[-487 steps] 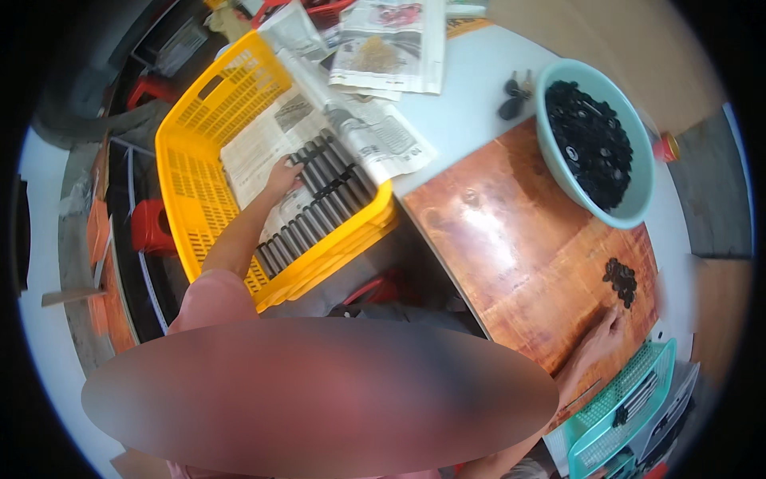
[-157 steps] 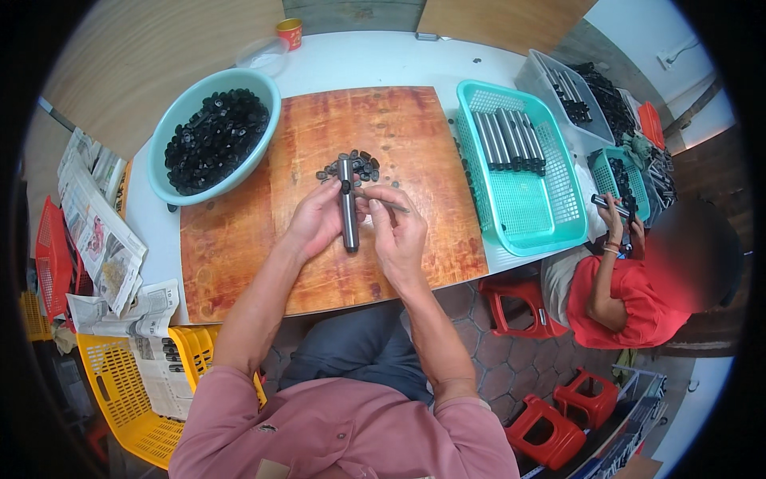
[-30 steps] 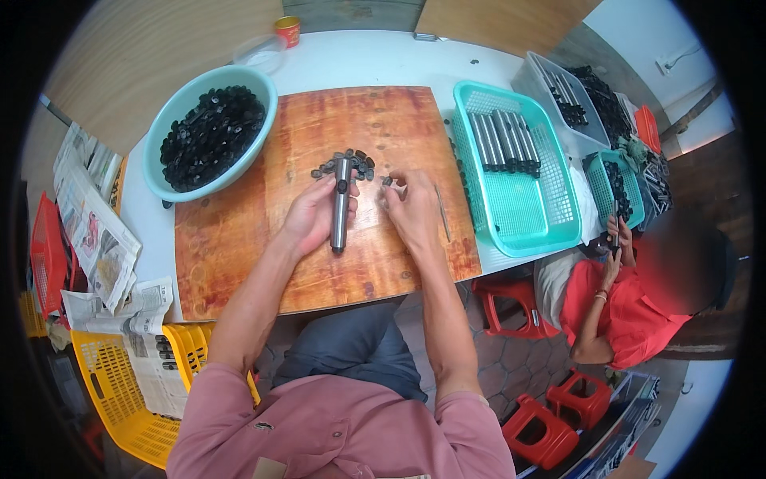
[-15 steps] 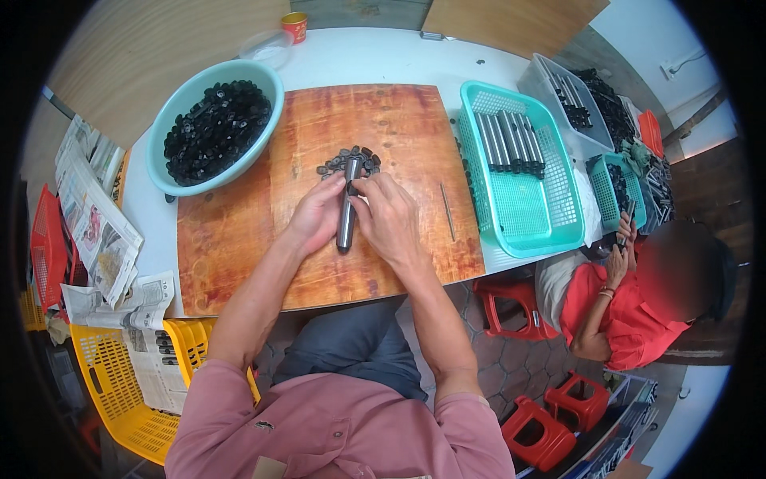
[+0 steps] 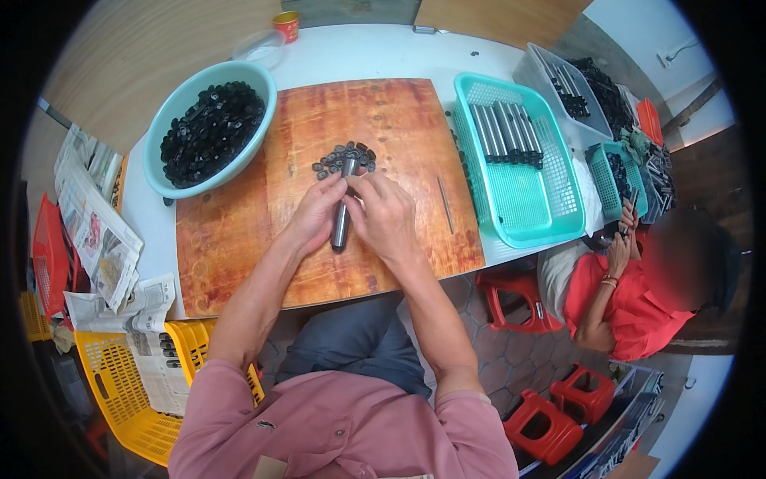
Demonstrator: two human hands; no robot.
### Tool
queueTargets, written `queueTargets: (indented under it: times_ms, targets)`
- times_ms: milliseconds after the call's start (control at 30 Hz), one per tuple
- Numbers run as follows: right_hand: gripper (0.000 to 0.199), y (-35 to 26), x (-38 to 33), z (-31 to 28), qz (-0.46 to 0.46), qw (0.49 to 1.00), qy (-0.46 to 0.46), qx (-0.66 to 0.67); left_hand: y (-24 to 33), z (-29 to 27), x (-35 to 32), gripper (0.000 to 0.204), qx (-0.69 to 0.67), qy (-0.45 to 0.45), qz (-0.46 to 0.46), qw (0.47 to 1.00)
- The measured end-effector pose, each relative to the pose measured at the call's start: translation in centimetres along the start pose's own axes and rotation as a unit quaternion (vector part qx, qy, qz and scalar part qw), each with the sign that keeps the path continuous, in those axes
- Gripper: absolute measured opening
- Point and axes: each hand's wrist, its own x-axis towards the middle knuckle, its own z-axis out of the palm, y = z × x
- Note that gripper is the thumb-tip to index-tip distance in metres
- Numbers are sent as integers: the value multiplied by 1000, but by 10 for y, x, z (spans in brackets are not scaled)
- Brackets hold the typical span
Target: The person assembles keychains by inserting small black circular objects into cylindrical metal tubes. They pick up the objects from a wooden board, place them into the tubes, and then place the completed assemblies into a yellow basket. Another person is visible in the background performing a similar task.
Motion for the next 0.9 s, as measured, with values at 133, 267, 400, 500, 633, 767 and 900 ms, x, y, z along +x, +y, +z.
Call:
queueTargets:
  times_ms: [133, 267, 400, 500, 633, 767, 900]
  targets:
    - [34, 4, -1, -8, 152, 979, 12, 134, 1, -5, -4, 27, -24, -2, -31, 999]
    - [33, 22, -3, 0, 285, 920, 24, 268, 1, -2, -4, 29, -27, -29, -42, 998]
    - [37, 28, 1, 6, 343, 867, -9, 361, -1, -3, -6, 31, -3, -40, -61, 997]
    - [39, 27, 1, 5, 350, 850, -5, 393, 2, -3, -6, 32, 14, -40, -79, 996]
    - [40, 25, 2, -1, 368, 816, 14, 446, 1, 3, -7, 35, 50, -29, -107, 993]
    - [40, 26, 1, -1, 364, 814, 5, 452, -1, -3, -6, 39, 57, -56, -98, 992]
    - [40, 21, 4, -7, 370, 808, -4, 459, 0, -4, -7, 39, 69, -77, -78, 992]
